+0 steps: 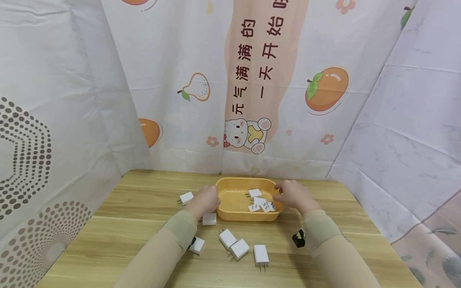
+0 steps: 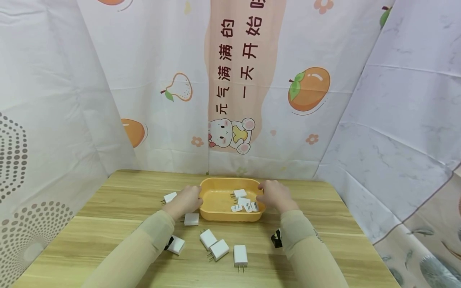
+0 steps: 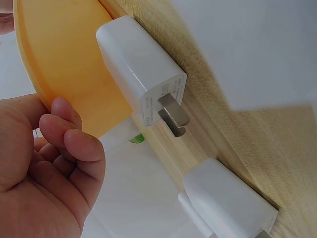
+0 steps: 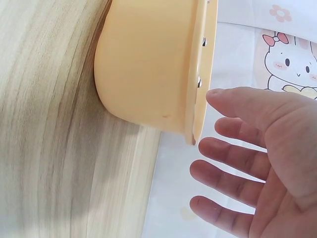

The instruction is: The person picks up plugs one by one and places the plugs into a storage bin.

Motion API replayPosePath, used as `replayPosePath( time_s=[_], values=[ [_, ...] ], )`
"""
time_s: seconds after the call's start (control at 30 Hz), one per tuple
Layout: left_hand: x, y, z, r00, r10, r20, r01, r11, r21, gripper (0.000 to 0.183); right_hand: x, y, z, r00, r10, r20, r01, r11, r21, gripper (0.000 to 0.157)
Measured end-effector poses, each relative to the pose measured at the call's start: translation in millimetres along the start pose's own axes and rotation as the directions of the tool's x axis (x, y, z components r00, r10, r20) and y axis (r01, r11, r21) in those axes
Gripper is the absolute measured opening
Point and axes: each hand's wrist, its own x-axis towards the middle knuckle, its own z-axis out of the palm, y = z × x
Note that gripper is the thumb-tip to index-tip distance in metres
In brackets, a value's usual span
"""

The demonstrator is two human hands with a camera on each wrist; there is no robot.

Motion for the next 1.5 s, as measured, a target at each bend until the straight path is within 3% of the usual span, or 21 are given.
replayPosePath(
  time_s=[1.0, 1.5],
  values=[
    [0.0, -0.8, 1.4, 1.000, -0.008, 0.002, 0.008, 1.000, -0.015, 0.008, -8.1, 0.5, -5.5, 1.000, -0.015, -0.017, 0.015, 0.999, 0.035, 0.042],
    [0.5, -1.9, 1.9, 1.000, 0.006, -0.005, -0.006, 1.000, -0.025, 0.007, -25.3, -3.3, -18.1, 0.992, -0.105, -0.067, 0.107, 0.994, 0.027, 0.042]
  ],
)
